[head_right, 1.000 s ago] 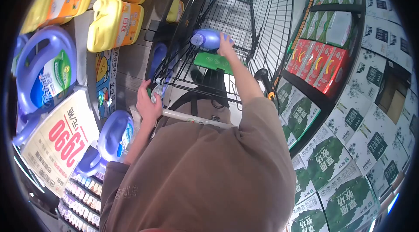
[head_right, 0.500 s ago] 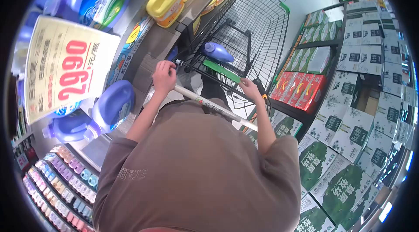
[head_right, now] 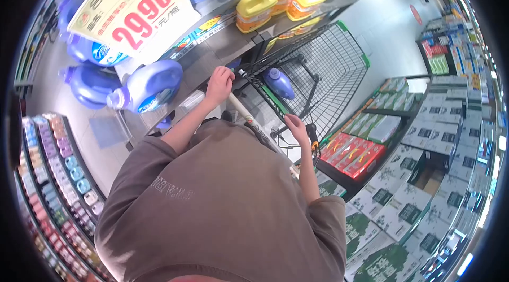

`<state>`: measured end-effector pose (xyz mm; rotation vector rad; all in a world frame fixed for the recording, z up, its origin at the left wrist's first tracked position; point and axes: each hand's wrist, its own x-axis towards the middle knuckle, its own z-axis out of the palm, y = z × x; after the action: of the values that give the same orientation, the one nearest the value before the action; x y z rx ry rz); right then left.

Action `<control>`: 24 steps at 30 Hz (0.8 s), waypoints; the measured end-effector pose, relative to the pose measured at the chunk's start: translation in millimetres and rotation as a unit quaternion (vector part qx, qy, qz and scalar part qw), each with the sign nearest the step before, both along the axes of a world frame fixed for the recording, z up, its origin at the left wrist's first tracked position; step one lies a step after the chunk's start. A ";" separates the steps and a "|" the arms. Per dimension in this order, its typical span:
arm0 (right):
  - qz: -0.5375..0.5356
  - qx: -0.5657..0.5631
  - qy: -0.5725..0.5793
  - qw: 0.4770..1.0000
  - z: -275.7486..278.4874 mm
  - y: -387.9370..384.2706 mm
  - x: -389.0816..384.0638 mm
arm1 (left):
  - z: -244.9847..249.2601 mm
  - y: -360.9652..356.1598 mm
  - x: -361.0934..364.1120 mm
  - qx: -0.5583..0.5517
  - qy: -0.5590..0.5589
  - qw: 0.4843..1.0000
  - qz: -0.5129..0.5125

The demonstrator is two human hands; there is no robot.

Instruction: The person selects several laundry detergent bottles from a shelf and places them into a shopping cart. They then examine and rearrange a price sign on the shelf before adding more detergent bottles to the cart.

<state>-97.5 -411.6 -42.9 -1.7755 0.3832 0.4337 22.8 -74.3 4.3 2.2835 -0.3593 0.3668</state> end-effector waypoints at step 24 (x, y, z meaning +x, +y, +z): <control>-0.010 0.043 0.026 0.999 -42.4 -25.3 33.4 | -31.7 74.8 -171.2 -0.191 0.159 0.887 0.390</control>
<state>-64.1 -436.9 -85.2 -1.6783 0.4115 0.4765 -148.4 0.4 -27.4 1.9493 0.7659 0.3993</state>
